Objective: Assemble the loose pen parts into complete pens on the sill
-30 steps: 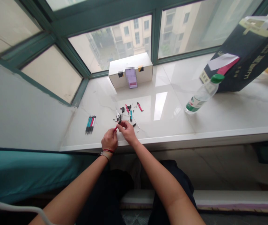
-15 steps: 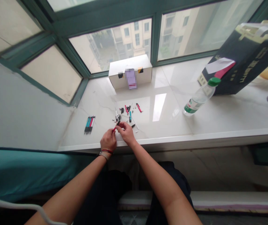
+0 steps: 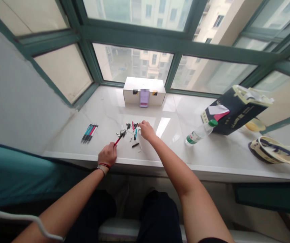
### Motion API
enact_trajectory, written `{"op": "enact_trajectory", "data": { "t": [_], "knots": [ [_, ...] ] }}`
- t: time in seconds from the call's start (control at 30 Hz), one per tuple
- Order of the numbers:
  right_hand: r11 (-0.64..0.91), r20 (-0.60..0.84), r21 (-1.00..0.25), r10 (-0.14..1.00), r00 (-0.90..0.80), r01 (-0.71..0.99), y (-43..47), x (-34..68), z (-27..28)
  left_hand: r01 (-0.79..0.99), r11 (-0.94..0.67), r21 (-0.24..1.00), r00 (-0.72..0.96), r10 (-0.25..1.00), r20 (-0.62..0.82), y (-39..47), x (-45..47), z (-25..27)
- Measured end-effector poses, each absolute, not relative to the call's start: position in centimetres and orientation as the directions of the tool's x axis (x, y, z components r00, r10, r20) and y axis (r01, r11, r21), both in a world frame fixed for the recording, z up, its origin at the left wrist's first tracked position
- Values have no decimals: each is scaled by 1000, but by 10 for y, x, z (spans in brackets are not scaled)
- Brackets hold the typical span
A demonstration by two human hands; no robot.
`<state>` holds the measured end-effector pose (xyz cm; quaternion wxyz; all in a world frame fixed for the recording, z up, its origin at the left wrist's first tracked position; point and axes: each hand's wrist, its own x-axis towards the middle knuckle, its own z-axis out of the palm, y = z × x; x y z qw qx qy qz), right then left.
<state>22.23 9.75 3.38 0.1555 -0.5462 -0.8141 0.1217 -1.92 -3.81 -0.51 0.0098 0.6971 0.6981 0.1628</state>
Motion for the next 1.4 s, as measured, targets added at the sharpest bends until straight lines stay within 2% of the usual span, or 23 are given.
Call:
{"op": "enact_trajectory", "data": {
  "t": [0.07,0.13,0.27,0.37,0.57,0.7,0.97,1.03,1.1,1.2,1.27,1.33,1.4],
  "knots": [
    [489,54,-228,870,-491,842,111,224,36,968,-24,248,-31,976,215,-38,-19,-6],
    [591,-6,-155,801,-599,792,121,224,36,964,-22,264,-38,975,221,-38,-19,-6],
    [691,-109,-145,700,-706,708,133,223,36,957,-26,287,-42,973,228,-38,-19,-7],
    [687,-155,-136,697,-700,714,137,221,38,955,-24,296,-45,973,225,-38,-19,-5],
    [661,-263,-11,722,-641,750,135,220,43,958,-49,283,-14,976,217,-38,-20,-3],
    [650,-273,30,736,-619,759,130,221,42,952,-61,301,-6,976,217,-38,-21,-3],
    [612,-345,34,749,-566,790,123,212,44,941,-65,331,-9,976,216,-38,-21,-3],
    [582,-323,-13,767,-554,813,122,213,44,941,-67,331,-9,975,222,-38,-21,-3],
    [519,-228,-120,815,-532,846,117,215,42,944,-68,321,-7,974,228,-38,-21,-3],
    [404,-5,-426,894,-448,810,102,219,34,948,-68,309,-7,972,235,-38,-21,-4],
    [298,71,-694,934,-349,656,86,217,27,947,-71,314,-6,971,237,-38,-21,-4],
    [98,14,-926,975,-223,366,69,211,19,945,-73,318,-6,971,239,-38,-21,-5],
    [-106,-106,-994,987,-117,11,56,201,14,947,-75,314,-3,971,241,-38,-21,-5]
  ]
}}
